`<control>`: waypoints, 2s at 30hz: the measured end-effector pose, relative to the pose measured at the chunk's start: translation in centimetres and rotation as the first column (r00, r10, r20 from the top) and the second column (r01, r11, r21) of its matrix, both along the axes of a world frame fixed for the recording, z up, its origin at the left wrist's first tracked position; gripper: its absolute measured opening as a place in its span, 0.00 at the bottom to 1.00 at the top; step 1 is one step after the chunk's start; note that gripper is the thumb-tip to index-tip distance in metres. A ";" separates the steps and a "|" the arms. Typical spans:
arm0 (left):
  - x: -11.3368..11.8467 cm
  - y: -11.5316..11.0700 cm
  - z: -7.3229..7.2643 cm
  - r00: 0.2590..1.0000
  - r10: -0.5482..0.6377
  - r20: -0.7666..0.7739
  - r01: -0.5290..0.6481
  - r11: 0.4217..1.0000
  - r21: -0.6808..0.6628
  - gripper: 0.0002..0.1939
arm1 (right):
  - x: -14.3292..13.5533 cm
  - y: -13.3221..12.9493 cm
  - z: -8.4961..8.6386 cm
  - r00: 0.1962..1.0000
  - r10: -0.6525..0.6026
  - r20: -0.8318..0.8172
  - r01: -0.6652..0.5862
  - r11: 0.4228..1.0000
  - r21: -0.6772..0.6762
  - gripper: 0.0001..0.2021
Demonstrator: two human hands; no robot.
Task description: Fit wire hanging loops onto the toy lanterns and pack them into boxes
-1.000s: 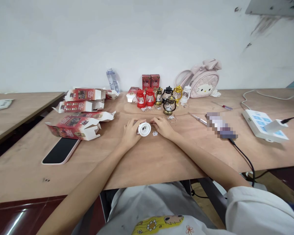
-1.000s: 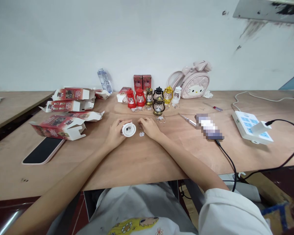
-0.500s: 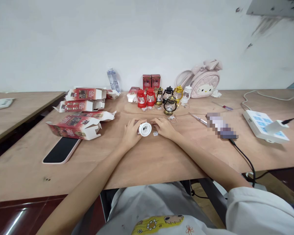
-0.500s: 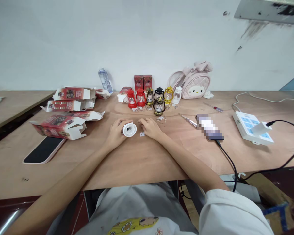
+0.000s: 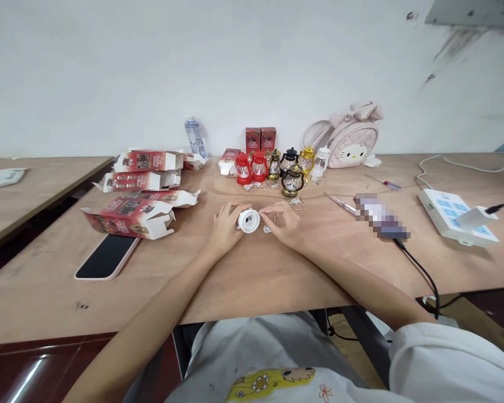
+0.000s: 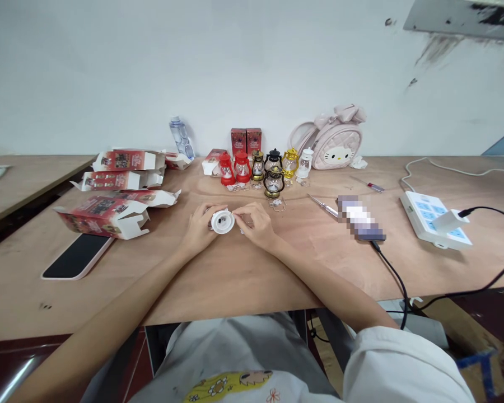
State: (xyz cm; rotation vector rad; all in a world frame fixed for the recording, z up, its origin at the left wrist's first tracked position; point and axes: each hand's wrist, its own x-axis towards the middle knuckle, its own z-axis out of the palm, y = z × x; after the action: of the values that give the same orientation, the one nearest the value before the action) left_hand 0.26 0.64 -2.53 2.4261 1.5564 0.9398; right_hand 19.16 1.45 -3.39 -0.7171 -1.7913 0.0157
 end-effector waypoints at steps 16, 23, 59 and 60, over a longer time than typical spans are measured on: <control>0.2 -0.2 -0.1 0.998 -0.049 -0.026 0.049 0.999 0.011 0.20 | -0.9 -0.7 -0.3 0.996 0.068 0.056 -0.062 0.992 -0.113 0.03; 0.1 -0.2 0.0 0.996 -0.048 -0.071 0.049 0.999 0.009 0.20 | -1.0 -0.5 0.2 0.979 0.109 -0.171 -0.167 0.911 -0.378 0.14; -1.1 0.8 0.5 0.985 0.168 0.024 -0.168 0.986 0.008 0.20 | 3.0 1.6 -0.2 0.801 0.435 0.412 -0.249 0.867 -0.432 0.22; -1.1 1.0 0.4 0.984 0.171 0.043 -0.172 0.985 0.008 0.20 | 3.0 1.8 -0.3 0.804 0.436 0.404 -0.256 0.867 -0.427 0.19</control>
State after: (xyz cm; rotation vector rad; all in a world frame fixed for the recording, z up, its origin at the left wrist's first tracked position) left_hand -0.85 1.59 -2.15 2.2925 1.7724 1.0234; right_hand 22.14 3.24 -3.73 -0.6612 -2.4386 0.4586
